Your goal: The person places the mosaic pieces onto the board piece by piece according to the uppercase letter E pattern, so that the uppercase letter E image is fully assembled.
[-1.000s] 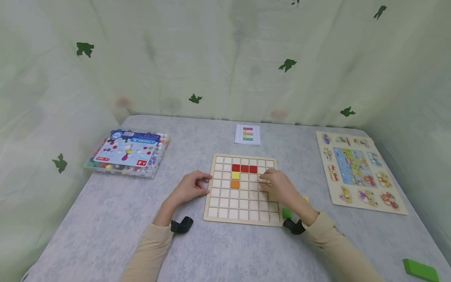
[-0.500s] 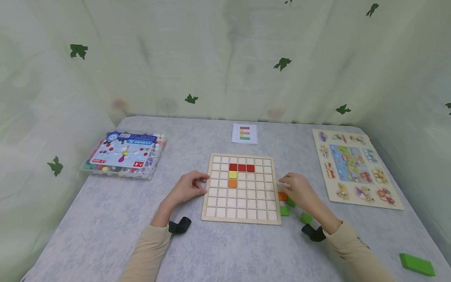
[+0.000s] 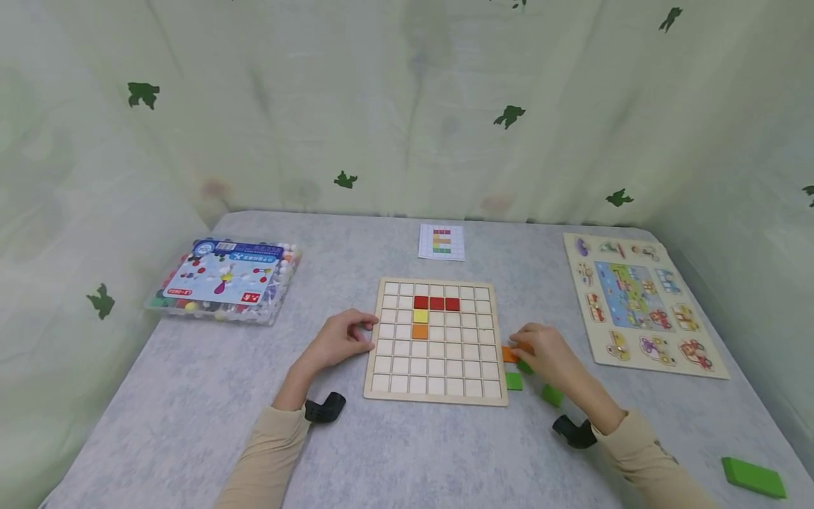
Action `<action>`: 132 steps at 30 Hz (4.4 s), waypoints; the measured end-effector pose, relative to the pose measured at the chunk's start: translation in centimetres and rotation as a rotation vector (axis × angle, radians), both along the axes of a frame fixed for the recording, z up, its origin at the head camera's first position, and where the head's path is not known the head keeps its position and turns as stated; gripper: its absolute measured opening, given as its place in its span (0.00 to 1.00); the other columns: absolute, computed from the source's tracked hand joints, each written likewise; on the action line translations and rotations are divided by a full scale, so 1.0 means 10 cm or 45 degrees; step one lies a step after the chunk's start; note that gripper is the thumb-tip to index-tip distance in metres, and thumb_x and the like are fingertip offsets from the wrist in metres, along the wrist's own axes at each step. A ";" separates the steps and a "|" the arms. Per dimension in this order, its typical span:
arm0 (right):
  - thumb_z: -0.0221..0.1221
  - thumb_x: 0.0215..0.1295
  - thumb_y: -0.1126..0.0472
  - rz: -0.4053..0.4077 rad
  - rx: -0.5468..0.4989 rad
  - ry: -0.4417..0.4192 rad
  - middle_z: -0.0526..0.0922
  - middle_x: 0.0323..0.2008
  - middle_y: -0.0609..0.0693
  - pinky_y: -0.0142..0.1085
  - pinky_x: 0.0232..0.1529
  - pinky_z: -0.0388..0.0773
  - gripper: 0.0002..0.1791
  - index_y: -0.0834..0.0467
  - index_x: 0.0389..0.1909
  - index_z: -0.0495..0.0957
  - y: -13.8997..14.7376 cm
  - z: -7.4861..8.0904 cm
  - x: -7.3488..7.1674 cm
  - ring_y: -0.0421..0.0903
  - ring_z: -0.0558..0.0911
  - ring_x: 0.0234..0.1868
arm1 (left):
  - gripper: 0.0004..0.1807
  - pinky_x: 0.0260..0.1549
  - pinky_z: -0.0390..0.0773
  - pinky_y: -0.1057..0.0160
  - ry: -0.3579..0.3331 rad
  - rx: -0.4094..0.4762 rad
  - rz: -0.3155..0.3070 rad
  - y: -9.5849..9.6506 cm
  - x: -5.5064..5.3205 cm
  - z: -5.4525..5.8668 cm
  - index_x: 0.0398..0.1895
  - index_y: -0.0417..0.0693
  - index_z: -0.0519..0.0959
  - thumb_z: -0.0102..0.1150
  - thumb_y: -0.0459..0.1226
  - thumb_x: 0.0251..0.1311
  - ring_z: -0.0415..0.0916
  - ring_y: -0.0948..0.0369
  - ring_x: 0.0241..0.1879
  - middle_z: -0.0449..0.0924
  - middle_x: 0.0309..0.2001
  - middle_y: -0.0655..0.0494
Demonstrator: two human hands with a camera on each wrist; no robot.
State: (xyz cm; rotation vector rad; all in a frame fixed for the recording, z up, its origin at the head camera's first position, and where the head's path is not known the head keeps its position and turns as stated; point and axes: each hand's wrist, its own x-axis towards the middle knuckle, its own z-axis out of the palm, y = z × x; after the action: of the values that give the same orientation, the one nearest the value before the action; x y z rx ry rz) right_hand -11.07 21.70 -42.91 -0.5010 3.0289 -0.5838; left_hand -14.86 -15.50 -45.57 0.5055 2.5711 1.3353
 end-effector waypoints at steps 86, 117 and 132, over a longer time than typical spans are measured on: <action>0.65 0.55 0.62 0.268 0.059 0.055 0.81 0.35 0.53 0.34 0.37 0.78 0.11 0.63 0.38 0.84 -1.08 -0.02 -0.37 0.44 0.78 0.35 | 0.22 0.28 0.74 0.71 -0.032 -0.006 0.008 0.01 0.02 0.04 0.52 0.38 0.76 0.65 0.29 0.51 0.73 0.64 0.29 0.78 0.42 0.44; 0.64 0.55 0.65 0.000 -0.010 0.139 0.81 0.36 0.56 0.36 0.32 0.78 0.13 0.66 0.41 0.82 -0.25 0.02 -0.12 0.46 0.80 0.33 | 0.22 0.28 0.74 0.72 -0.035 -0.015 0.018 0.02 0.01 0.02 0.52 0.38 0.77 0.65 0.30 0.50 0.74 0.64 0.30 0.77 0.42 0.44; 0.64 0.54 0.67 -0.066 0.040 0.116 0.81 0.33 0.60 0.41 0.32 0.78 0.12 0.70 0.39 0.82 0.17 0.03 -0.04 0.52 0.80 0.33 | 0.22 0.29 0.75 0.72 -0.020 -0.007 0.014 -0.01 0.00 0.01 0.52 0.37 0.77 0.65 0.30 0.51 0.74 0.64 0.30 0.78 0.43 0.44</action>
State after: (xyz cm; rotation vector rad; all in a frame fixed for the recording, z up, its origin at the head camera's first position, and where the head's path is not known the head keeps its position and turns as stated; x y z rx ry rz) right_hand -11.48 23.39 -42.65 -0.4621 3.1408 -0.5288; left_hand -14.89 -15.56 -45.47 0.4788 2.5676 1.3305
